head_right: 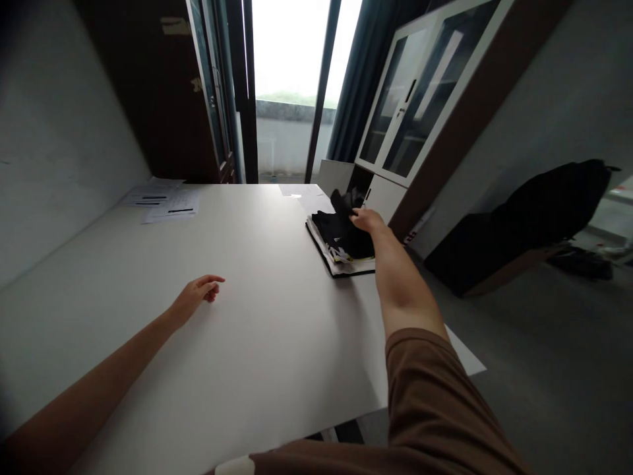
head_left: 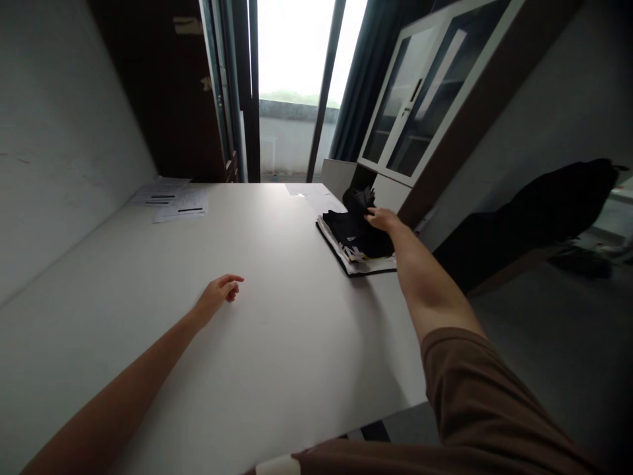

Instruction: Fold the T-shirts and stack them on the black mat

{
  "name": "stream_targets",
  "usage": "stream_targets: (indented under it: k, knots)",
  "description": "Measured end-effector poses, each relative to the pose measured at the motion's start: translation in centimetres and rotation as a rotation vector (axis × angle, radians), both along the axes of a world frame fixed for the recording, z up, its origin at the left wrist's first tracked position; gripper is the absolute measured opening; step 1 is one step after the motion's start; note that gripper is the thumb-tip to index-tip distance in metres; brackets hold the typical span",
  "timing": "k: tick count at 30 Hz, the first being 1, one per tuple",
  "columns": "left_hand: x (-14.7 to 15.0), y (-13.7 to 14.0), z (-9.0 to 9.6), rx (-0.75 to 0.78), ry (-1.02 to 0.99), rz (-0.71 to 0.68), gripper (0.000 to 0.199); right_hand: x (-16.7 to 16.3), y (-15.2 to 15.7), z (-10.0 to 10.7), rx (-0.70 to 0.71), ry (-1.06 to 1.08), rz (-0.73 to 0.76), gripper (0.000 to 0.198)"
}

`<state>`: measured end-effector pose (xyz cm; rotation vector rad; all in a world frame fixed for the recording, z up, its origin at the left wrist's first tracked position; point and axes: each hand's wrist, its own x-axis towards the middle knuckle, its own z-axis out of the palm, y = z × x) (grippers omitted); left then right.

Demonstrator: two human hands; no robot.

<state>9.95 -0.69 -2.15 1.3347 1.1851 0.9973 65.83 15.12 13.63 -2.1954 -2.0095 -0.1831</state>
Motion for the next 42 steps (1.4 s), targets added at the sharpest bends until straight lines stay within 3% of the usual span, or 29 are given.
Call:
stream_targets:
  k: [2,3,7,10,14,20,25,28,31,35,39,42]
  knots:
    - [-0.2,0.1,-0.1,-0.008,0.0,-0.007,0.043,0.4,-0.3,-3.0,-0.199,0.086,-0.046,0.055]
    - [-0.2,0.2,-0.2,-0.013,-0.003,-0.01,0.043,0.5,-0.6,-4.3,-0.213,0.096,-0.074,0.057]
    - [-0.2,0.2,-0.4,-0.014,-0.017,-0.019,0.041,0.3,-1.9,-7.4,0.081,0.023,-0.181,0.051]
    - [-0.1,0.1,-0.2,-0.019,-0.03,-0.009,0.039,-0.8,-2.0,-7.9,0.166,-0.007,-0.228,0.046]
    - [-0.1,0.0,0.1,-0.037,-0.043,0.013,0.04,-2.6,-1.1,-7.8,0.03,0.069,-0.198,0.044]
    - [0.1,-0.2,0.5,-0.05,-0.043,0.02,0.041,-3.4,0.9,-7.6,-0.163,0.207,0.092,0.043]
    - [0.3,-0.4,0.8,-0.048,-0.043,0.033,0.04,-4.5,2.0,-9.0,-0.082,0.126,0.038,0.066]
    - [0.2,-0.3,0.7,-0.05,-0.048,0.02,0.04,-5.8,2.5,-10.8,-0.136,0.042,0.073,0.078]
    - [0.1,-0.2,0.6,-0.059,-0.049,0.004,0.04,-6.9,2.9,-11.9,-0.177,0.001,0.057,0.078]
    - [0.2,-0.2,0.5,-0.054,-0.054,0.008,0.038,-7.7,3.2,-12.0,-0.194,-0.005,0.052,0.073]
    - [0.5,-0.5,0.4,0.041,0.003,0.03,0.033,-10.7,2.2,-12.5,-0.142,-0.043,0.085,0.066]
    - [-0.1,-0.4,0.4,0.262,0.272,0.1,0.028,-15.9,0.2,-14.0,-0.099,-0.046,0.239,0.063]
